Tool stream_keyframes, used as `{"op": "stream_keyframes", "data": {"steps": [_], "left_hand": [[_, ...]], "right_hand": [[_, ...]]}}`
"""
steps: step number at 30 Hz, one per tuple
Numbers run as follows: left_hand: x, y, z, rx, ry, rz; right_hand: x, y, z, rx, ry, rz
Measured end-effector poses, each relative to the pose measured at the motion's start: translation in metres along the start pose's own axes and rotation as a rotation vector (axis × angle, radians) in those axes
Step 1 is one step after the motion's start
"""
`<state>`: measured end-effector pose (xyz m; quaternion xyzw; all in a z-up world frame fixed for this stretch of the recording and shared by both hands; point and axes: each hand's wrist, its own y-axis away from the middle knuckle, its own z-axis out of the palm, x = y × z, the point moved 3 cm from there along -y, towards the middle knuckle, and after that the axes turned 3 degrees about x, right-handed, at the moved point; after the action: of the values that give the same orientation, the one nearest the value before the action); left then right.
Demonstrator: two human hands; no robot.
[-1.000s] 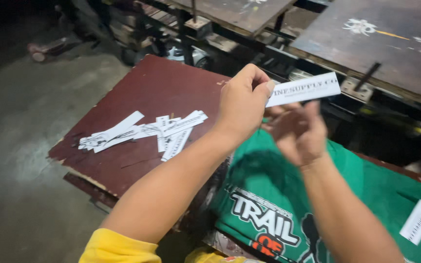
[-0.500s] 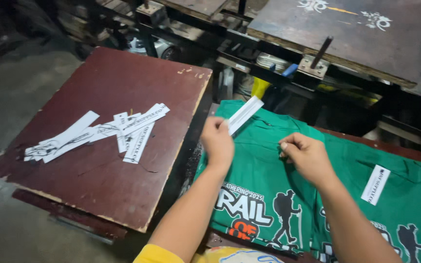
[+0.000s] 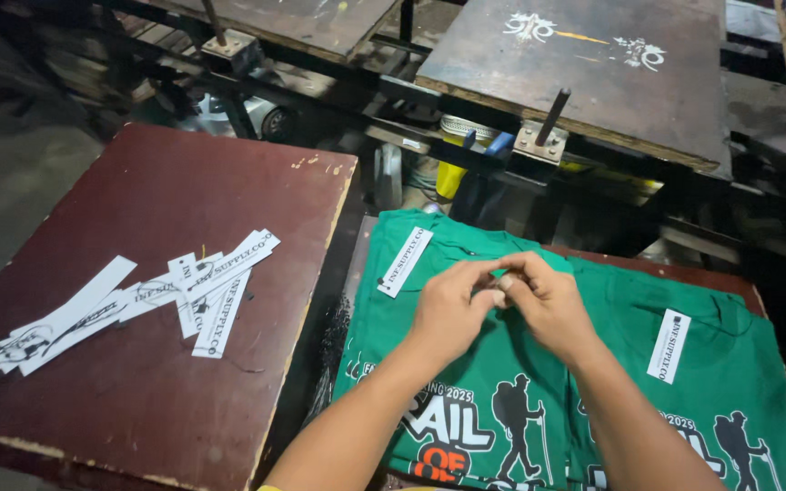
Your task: The person sews white rectangular labels onto the collar area of green t-shirts using a needle and thread. They repeatedly pick up labels, stitch them onto the shirts, and fold the shirts on a workbench.
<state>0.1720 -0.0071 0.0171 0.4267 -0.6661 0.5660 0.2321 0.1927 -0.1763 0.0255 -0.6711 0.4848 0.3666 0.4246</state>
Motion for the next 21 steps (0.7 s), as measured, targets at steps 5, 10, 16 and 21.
{"op": "stream_keyframes", "data": {"steps": [5, 10, 16, 21], "left_hand": [[-0.01, -0.009, -0.001, -0.015, -0.037, -0.036], [-0.023, -0.006, 0.003, -0.012, -0.221, 0.131], [-0.023, -0.013, -0.005, 0.004, -0.217, 0.168], [-0.024, -0.021, -0.012, 0.017, -0.132, 0.108]], "right_hand": [[0.007, -0.01, -0.006, -0.043, -0.132, 0.018], [-0.01, -0.016, 0.001, -0.1, -0.108, 0.029], [-0.031, -0.028, 0.004, -0.159, 0.141, 0.047], [-0.022, -0.04, 0.007, -0.181, 0.004, 0.075]]}}
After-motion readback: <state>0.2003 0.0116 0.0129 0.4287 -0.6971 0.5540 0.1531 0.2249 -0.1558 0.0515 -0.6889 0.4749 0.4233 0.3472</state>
